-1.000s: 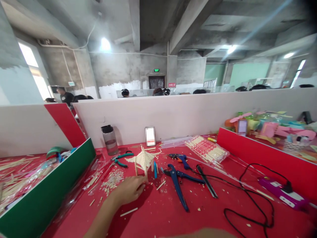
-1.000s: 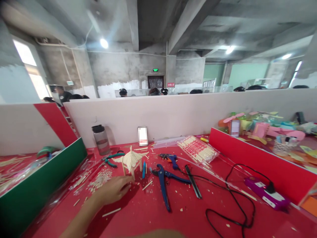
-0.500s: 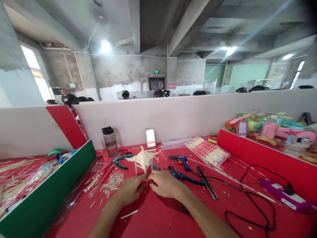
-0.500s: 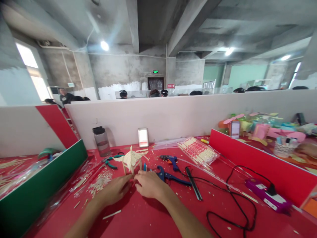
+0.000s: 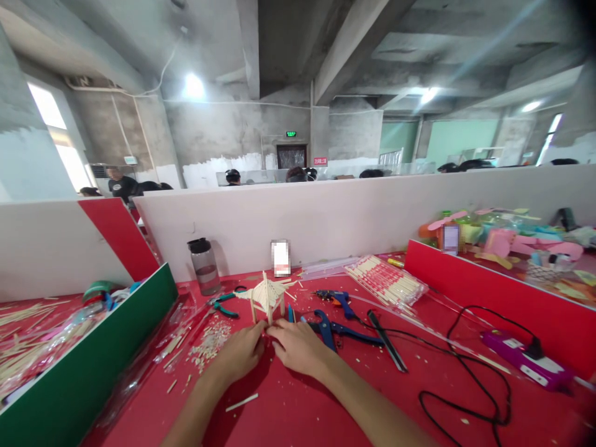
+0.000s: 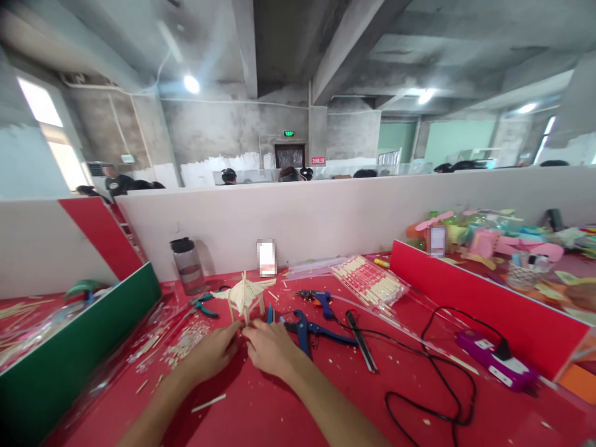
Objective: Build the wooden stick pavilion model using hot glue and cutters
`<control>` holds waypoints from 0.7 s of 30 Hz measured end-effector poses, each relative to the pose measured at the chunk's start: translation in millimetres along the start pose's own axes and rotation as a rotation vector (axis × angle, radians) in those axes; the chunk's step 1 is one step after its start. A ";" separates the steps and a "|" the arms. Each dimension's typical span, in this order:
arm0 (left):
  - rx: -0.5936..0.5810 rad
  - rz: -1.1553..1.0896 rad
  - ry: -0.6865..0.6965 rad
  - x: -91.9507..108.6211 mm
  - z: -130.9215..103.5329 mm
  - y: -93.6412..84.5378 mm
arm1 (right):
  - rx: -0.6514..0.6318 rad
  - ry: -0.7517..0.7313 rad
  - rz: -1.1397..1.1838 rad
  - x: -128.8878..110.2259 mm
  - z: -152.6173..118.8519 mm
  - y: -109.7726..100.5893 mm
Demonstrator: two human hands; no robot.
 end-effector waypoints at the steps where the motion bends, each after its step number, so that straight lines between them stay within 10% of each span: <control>1: 0.008 0.006 -0.011 -0.9 -0.2 -1.8 | 0.005 0.008 -0.005 -0.7 0.6 0.5; 11: 0.120 -0.011 -0.094 -7.4 4.3 -4.8 | 0.155 0.341 0.303 33.5 13.1 -6.2; 21: 0.180 -0.070 -0.067 -5.8 3.8 -7.2 | 0.312 0.261 0.638 27.8 21.3 -9.9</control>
Point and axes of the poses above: each hand's wrist, its own z-axis towards the middle knuckle, its own y-axis out of the palm, x = y × z, the point moved 5 cm from there along z, towards the middle knuckle, and after that the axes turned 10 degrees about y, right-handed, at the moved point
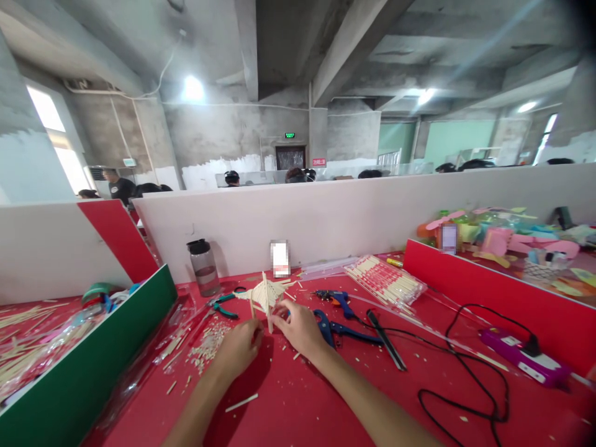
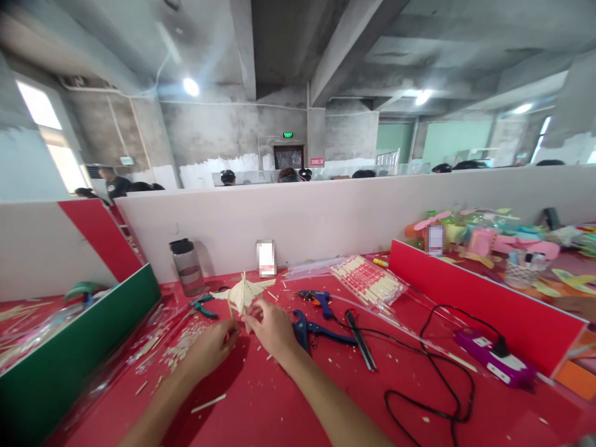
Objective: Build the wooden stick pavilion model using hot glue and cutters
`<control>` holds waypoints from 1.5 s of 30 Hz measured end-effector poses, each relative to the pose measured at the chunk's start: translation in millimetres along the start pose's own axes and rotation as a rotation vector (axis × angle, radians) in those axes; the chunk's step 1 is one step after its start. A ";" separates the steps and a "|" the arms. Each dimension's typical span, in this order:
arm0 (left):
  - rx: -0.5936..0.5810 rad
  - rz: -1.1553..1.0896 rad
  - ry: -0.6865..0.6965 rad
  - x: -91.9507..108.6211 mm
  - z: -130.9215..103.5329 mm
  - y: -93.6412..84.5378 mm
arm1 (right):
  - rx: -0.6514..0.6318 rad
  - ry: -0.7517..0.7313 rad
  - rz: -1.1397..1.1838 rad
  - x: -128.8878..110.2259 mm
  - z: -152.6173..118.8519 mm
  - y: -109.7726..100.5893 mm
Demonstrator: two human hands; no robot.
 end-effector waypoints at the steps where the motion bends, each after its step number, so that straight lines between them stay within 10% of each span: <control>1: 0.003 0.003 0.003 -0.3 0.0 0.5 | 0.009 0.000 0.008 -0.1 0.4 0.7; 18: 0.066 -0.084 -0.057 -12.1 4.0 -0.2 | 0.056 -0.070 0.032 1.9 6.7 0.4; 29: 0.274 -0.269 -0.055 -19.0 2.0 -9.7 | -0.241 -0.063 -0.200 10.5 -2.3 3.8; 45: 0.415 -0.570 -0.096 0.2 10.0 -18.6 | -0.025 -0.009 0.230 13.0 18.4 4.6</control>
Point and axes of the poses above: each hand's wrist, its own z-axis towards the middle knuckle, its own y-axis out of the palm, x = y × z, the point moved 5 cm from there along z, towards the middle knuckle, and after that the axes turned 10 degrees about y, right-handed, at the moved point
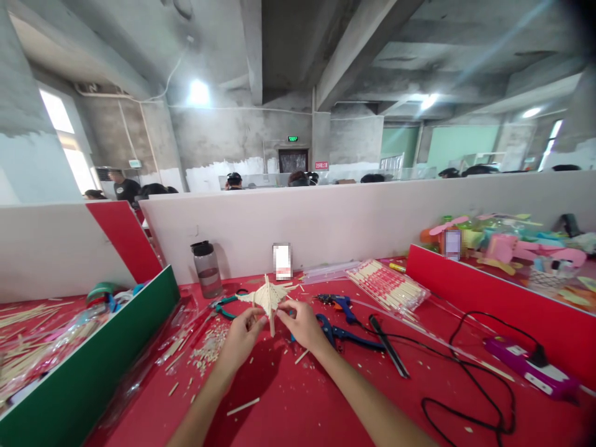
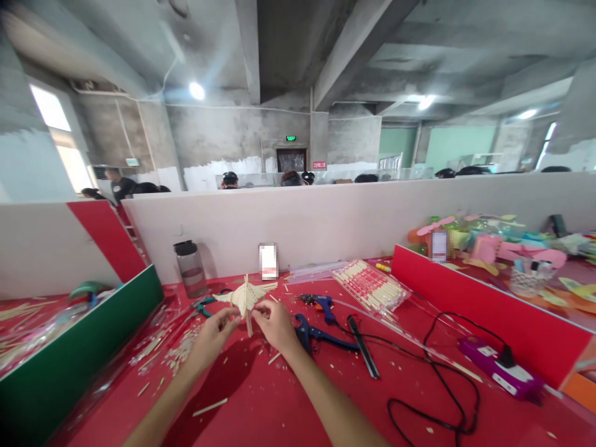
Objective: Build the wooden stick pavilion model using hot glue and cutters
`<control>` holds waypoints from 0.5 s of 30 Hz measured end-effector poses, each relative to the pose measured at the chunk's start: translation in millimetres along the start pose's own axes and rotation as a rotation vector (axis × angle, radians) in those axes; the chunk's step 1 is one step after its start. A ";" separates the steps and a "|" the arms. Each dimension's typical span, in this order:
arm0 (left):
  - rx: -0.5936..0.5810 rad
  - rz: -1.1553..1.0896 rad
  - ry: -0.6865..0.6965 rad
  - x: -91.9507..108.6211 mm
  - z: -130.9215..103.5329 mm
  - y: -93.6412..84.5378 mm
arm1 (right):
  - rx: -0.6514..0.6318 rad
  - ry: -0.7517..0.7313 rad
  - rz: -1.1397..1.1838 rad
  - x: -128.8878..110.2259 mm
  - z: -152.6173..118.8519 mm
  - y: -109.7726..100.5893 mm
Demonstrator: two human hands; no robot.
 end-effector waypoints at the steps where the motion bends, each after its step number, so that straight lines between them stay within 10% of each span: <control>1: 0.001 -0.014 -0.001 0.3 0.1 0.1 | -0.004 -0.003 0.018 0.2 0.4 0.0; 15: 0.093 -0.269 -0.122 -12.7 0.6 -9.1 | -0.188 -0.008 -0.017 -5.7 -8.3 5.8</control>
Point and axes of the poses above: each hand's wrist, its own z-axis towards the middle knuckle, its own y-axis out of the palm, x = y × z, the point moved 5 cm from there along z, towards the middle knuckle, and after that the axes turned 10 degrees about y, right-handed, at the moved point
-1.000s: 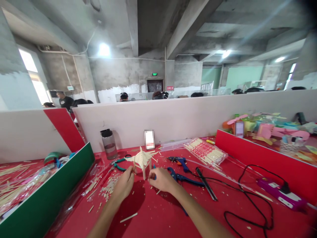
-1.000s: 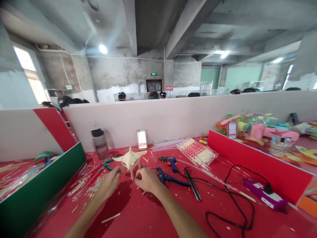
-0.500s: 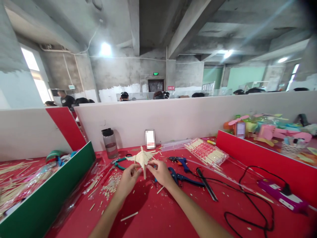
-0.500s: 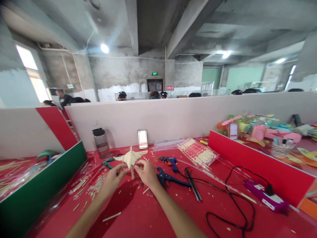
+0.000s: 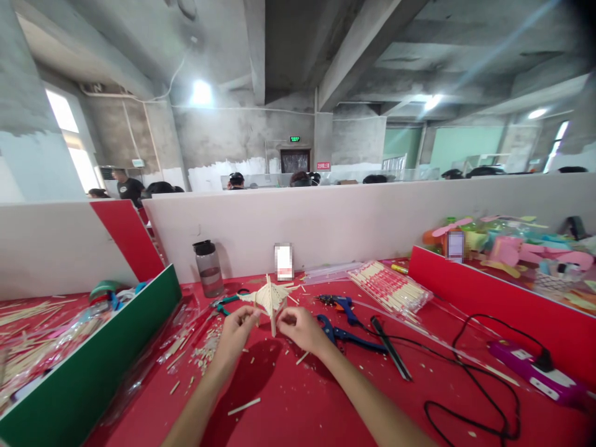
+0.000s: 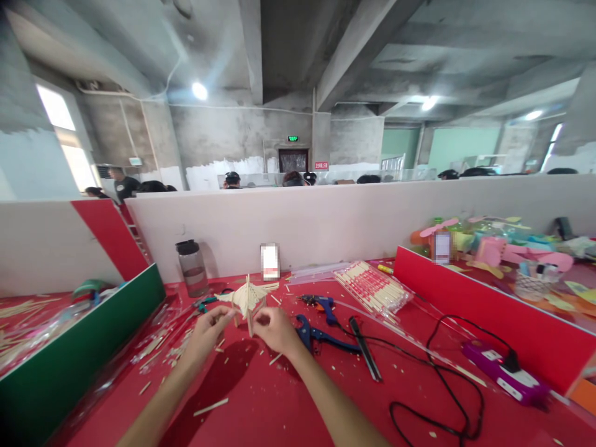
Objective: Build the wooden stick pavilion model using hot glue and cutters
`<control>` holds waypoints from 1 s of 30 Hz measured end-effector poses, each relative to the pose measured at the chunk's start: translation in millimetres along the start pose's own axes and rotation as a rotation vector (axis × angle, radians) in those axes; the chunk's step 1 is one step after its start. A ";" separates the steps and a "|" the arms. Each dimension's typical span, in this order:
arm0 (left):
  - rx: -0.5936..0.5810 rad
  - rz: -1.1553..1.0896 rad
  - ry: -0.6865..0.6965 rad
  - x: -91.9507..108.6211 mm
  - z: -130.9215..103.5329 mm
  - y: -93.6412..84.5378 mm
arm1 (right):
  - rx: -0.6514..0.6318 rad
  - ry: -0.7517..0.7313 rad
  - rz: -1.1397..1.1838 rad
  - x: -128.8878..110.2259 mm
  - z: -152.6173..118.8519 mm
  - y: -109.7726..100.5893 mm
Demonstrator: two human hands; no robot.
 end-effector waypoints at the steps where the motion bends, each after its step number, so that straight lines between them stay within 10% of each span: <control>1: 0.037 -0.015 -0.003 -1.2 0.7 -3.9 | -0.046 -0.001 -0.046 0.5 -2.6 3.2; 10: 0.047 0.043 -0.003 1.7 -1.3 -2.3 | -0.639 -0.129 -0.223 -14.1 -33.8 28.7; 30: -0.436 0.089 -0.085 6.6 -14.1 25.3 | -0.295 -0.031 -0.216 -6.7 -20.0 -2.2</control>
Point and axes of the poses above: each hand's wrist, its own z-axis towards the middle knuckle, its own y-axis out of the palm, x = y × z, the point moved 5 cm from there along z, towards the middle knuckle, and after that the axes turned 10 degrees about y, right-handed, at the moved point
